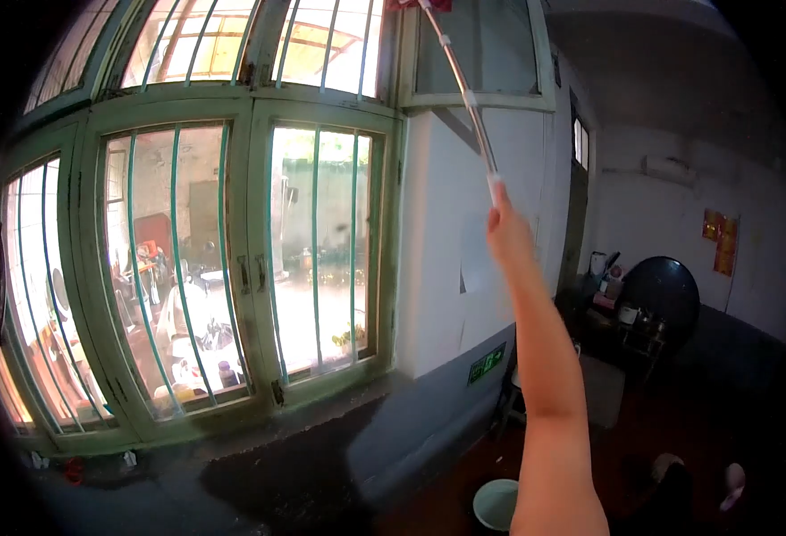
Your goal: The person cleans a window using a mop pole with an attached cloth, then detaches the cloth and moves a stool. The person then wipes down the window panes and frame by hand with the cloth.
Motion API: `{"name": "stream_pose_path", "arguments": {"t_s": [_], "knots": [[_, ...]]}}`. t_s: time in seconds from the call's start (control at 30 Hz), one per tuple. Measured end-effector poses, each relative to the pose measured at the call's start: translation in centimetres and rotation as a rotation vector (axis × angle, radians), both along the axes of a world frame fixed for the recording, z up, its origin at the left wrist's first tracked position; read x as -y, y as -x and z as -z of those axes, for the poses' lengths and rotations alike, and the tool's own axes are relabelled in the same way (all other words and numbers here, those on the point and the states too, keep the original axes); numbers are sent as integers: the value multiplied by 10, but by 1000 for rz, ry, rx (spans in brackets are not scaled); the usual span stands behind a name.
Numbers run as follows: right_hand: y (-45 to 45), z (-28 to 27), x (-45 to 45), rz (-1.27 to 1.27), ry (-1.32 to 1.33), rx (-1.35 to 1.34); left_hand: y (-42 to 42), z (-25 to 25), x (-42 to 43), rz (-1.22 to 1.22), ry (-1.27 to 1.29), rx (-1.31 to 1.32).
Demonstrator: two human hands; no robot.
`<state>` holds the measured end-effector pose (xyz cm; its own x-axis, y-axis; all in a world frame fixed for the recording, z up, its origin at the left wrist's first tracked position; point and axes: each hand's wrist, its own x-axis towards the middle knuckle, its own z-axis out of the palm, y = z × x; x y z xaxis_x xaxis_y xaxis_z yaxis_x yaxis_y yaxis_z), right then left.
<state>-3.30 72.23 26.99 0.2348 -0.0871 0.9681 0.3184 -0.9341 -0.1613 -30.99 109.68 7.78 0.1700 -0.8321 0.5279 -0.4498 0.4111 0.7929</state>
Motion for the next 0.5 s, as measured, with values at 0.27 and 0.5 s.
{"name": "stream_pose_path", "arguments": {"t_s": [0.27, 0.5], "knots": [[122, 199, 1, 166, 45, -244, -27, 12, 17, 57, 43, 86], [219, 214, 23, 266, 35, -344, -10, 61, 19, -211, -81, -11]]}}
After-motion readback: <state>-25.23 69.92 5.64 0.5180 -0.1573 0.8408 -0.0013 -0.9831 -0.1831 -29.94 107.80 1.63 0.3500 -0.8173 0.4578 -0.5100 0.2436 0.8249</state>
